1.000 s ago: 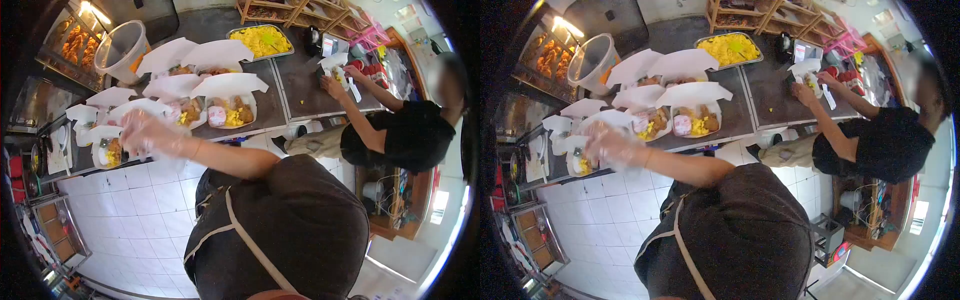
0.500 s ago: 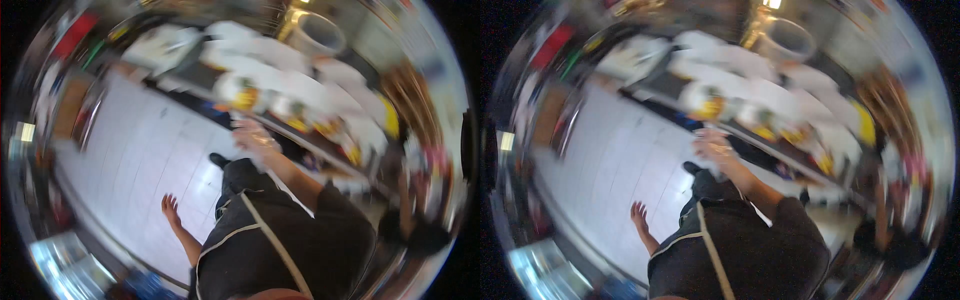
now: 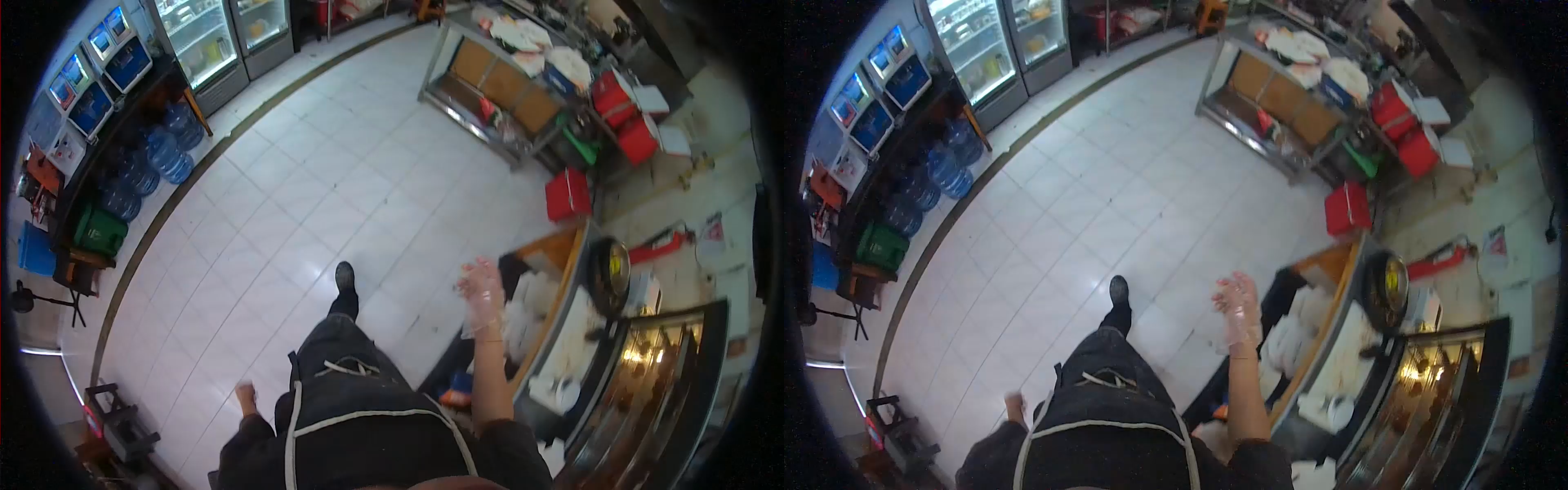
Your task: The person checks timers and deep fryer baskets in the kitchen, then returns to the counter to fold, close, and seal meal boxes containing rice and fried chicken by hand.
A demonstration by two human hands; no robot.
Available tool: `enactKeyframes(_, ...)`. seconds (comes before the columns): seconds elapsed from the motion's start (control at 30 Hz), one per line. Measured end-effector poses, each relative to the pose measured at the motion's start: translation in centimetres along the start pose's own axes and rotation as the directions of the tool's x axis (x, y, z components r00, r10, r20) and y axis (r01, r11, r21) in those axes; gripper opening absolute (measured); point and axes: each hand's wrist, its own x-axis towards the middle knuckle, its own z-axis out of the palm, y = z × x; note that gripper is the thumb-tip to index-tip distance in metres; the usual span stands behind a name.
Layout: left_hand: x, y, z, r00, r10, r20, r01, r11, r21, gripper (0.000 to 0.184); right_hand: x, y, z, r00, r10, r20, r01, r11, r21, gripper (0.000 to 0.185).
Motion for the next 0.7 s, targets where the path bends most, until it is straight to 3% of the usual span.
enactKeyframes(0.03,-1.4,1.0,1.4,0.97,0.224,0.091,-0.226,0.709,0.668,0.011,4.5,1.2,1.0,0.998,0.046,0.03,-0.045,0.998,-0.044,0.045)
enactKeyframes(0.07,-0.3,2.8,1.8,0.949,0.019,0.316,-0.224,0.745,0.629,0.015,9.2,3.2,1.6,0.995,0.096,0.022,-0.092,0.986,-0.138,0.045)
enactKeyframes(0.1,0.7,3.0,2.6,0.838,-0.188,0.512,-0.193,0.776,0.6,0.028,13.8,5.8,2.7,0.99,0.138,0.01,-0.132,0.964,-0.232,0.045)
enactKeyframes(0.13,2.5,5.3,3.3,0.812,-0.228,0.538,-0.154,0.804,0.574,0.027,17.2,8.4,2.1,0.987,0.159,-0.024,-0.159,0.944,-0.288,0.044)
enactKeyframes(0.2,9.7,11.8,5.7,0.874,-0.108,0.473,-0.143,0.874,0.464,0.025,22.6,17.1,-1.9,0.975,0.135,-0.179,-0.194,0.908,-0.372,0.033)
enactKeyframes(0.23,14.5,15.8,7.0,0.909,-0.004,0.416,-0.181,0.897,0.404,0.024,25.2,24.1,-8.8,0.998,0.069,0.008,-0.064,0.957,-0.282,0.022)
enactKeyframes(0.27,19.6,20.0,8.3,0.934,0.113,0.34,-0.238,0.905,0.352,0.024,25.1,25.2,-11.5,0.919,0.392,-0.04,-0.387,0.882,-0.269,0.051)
enactKeyframes(0.33,30.4,29.8,10.3,0.957,0.231,0.173,-0.259,0.953,0.159,0.024,24.1,22.8,-10.7,0.747,0.617,-0.248,-0.659,0.638,-0.398,0.05)
enactKeyframes(0.4,40.9,43.3,9.9,0.99,0.055,0.134,-0.012,0.953,-0.302,0.025,25.8,21.4,-9.9,0.665,0.665,-0.341,-0.736,0.504,-0.453,0.048)
enactKeyframes(0.43,45.6,51.7,8.6,0.986,-0.076,0.146,0.144,0.826,-0.545,0.032,27.8,20.9,-9.3,0.641,0.676,-0.364,-0.755,0.47,-0.457,0.048)
enactKeyframes(0.57,61.0,77.9,5.3,0.962,0.256,0.101,-0.146,0.787,-0.599,0.039,39.9,20.2,-5.8,0.605,0.685,-0.406,-0.786,0.432,-0.442,0.046)
enactKeyframes(0.63,67.0,86.9,5.5,0.953,0.294,0.077,-0.193,0.781,-0.595,0.038,47.7,19.6,-4.4,0.606,0.681,-0.41,-0.787,0.437,-0.436,0.046)
enactKeyframes(0.7,72.5,91.1,8.2,0.949,0.304,0.086,-0.201,0.79,-0.579,0.037,56.0,18.2,-2.5,0.627,0.669,-0.4,-0.771,0.462,-0.437,0.046)
